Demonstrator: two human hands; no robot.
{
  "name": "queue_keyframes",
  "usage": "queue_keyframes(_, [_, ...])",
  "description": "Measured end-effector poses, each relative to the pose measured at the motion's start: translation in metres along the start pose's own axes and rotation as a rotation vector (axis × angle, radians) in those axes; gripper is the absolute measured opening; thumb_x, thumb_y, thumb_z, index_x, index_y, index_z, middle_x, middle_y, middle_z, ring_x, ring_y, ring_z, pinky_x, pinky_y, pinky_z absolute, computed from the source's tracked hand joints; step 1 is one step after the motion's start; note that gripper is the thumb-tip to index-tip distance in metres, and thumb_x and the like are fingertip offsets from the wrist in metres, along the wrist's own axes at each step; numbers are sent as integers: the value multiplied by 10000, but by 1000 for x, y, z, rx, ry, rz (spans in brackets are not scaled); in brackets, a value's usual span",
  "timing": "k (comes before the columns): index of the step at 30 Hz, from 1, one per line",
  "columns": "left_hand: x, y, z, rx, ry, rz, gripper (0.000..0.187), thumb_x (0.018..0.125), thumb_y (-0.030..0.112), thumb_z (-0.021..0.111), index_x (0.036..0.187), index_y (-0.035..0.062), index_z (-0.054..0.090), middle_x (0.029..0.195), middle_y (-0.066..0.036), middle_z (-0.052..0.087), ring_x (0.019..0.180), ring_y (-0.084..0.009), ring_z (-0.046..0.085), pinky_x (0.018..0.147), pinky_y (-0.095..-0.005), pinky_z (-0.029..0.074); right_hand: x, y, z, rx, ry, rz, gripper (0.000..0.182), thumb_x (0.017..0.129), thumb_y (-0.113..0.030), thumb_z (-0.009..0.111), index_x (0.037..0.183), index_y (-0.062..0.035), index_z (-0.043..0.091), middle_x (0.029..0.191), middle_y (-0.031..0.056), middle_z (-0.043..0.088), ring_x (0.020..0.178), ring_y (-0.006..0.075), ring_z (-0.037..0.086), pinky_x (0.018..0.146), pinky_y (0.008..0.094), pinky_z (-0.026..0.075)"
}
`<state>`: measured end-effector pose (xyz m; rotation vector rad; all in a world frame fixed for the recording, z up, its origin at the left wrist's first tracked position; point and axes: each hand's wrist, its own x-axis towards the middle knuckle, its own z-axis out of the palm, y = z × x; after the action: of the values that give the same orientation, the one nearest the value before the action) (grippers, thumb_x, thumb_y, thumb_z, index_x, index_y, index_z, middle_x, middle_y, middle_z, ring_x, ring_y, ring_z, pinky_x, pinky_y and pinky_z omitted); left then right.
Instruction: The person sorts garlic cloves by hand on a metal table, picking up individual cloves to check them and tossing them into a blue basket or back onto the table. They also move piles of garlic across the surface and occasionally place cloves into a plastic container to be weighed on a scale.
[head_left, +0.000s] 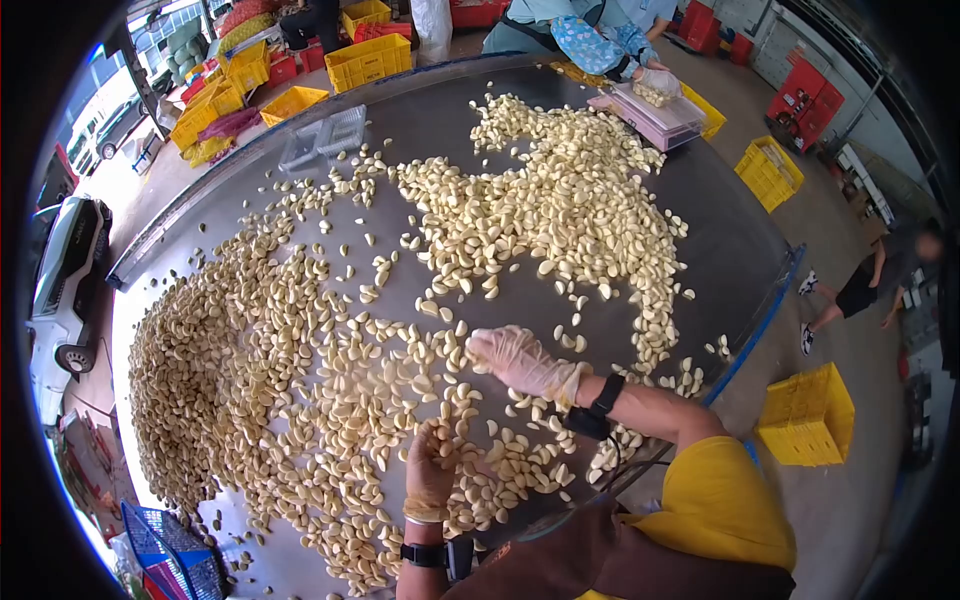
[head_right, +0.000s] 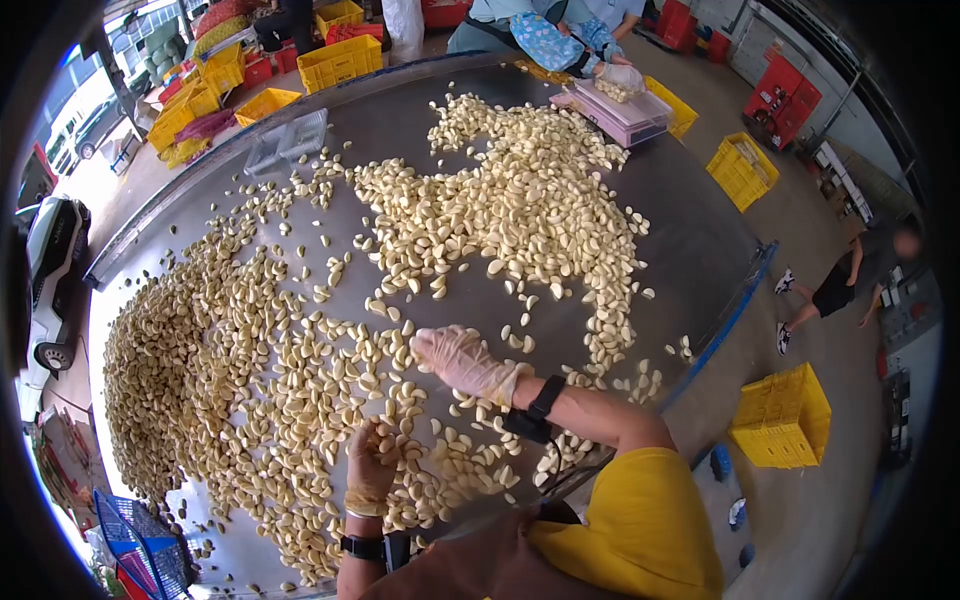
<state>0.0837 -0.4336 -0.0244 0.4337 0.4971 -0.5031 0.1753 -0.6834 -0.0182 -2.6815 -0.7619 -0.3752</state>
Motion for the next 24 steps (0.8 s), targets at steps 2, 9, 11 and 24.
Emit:
queue_keyframes(2, [6,7,-9,-101,-57,17,232,1004,296,536,997,73,599,794,-13,561,585,-89,436,456,-196,301,-24,-37,-23,55,-243,-158,523,894,-351,608,1376,-195,476,1387,78,454,1263,240,437,1063,410,324])
queue_keyframes(9, [-3,-4,3,17,-184,-66,289,1007,361,524,893,98,556,742,-6,529,573,-84,428,462,-199,303,-78,91,-65,444,220,354,251,932,-185,604,1168,-116,651,1084,73,676,965,271,637,854,373,501])
queue_keyframes(11, [-4,-12,8,45,-154,-99,261,1010,318,526,920,77,566,755,-20,546,569,-84,429,462,-200,303,-99,143,-80,128,258,751,212,916,-139,595,1106,-61,648,1030,119,679,951,299,638,837,390,497])
queue_keyframes(24, [-17,-43,35,238,-128,-277,316,975,195,534,1228,7,553,979,-48,586,733,-107,504,528,-192,344,-54,-8,-79,737,-180,404,169,871,-54,687,1008,-88,595,956,12,577,925,133,590,843,285,496])
